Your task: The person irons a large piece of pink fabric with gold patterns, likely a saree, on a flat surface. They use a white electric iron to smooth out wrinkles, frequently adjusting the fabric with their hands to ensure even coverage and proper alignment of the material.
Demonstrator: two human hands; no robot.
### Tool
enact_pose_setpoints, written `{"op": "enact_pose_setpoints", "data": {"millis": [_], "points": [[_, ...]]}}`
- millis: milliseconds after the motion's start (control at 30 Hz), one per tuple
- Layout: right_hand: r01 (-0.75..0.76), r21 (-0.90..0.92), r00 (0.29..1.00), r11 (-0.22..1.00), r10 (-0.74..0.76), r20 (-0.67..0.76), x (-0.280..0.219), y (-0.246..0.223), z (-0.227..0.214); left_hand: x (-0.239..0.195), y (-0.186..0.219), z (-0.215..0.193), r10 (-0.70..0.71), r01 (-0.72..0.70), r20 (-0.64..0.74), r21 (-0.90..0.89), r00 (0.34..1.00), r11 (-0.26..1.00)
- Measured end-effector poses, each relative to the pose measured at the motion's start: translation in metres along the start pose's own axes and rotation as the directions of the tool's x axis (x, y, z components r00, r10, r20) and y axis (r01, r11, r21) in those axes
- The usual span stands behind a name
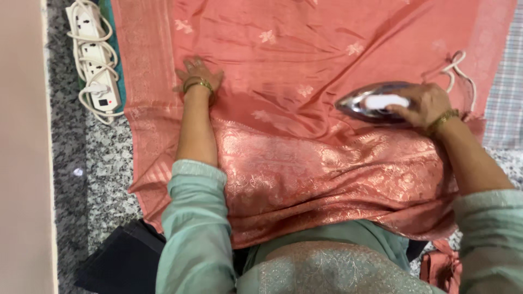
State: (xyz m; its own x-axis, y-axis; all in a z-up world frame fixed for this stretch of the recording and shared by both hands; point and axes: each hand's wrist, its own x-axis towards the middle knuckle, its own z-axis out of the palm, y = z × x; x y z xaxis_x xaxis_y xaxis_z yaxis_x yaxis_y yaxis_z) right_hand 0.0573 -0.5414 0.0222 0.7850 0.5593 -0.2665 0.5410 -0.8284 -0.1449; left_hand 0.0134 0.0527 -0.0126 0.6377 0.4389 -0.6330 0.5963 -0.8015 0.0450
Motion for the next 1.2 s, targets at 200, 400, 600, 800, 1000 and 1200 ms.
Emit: {"op": "enact_pose_setpoints", "data": {"millis": [200,400,600,800,1000,1200], "points": [[0.145,0.089,0.977,0.985,-0.129,-0.169,-0.004,-0.029,-0.025,0.041,-0.008,-0.011,-0.264,0.167,-0.231,-0.368,0.936,0.915],[0.145,0.046,0.968,0.988,-0.132,-0.214,-0.006,-0.016,-0.012,0.069,-0.011,-0.006,-0.327,0.224,-0.366,-0.296,0.871,0.928],[-0.014,0.112,0.998,0.994,0.021,-0.062,0.012,-0.012,-0.023,0.087,-0.024,-0.001,-0.489,0.095,-0.342,-0.737,0.802,0.670],[0.037,0.108,0.998,0.993,-0.031,-0.056,0.019,-0.024,-0.030,0.134,-0.064,0.027,-0.460,-0.363,-0.628,-0.759,0.628,0.540],[0.188,0.047,0.971,0.981,-0.179,-0.159,0.034,-0.051,-0.008,0.148,-0.069,0.033,-0.466,-0.383,-0.623,-0.769,0.628,0.512],[-0.241,-0.296,0.932,0.924,0.306,0.195,0.122,-0.077,0.009,0.143,-0.059,0.026,-0.444,-0.549,-0.714,-0.700,0.542,0.456]]}}
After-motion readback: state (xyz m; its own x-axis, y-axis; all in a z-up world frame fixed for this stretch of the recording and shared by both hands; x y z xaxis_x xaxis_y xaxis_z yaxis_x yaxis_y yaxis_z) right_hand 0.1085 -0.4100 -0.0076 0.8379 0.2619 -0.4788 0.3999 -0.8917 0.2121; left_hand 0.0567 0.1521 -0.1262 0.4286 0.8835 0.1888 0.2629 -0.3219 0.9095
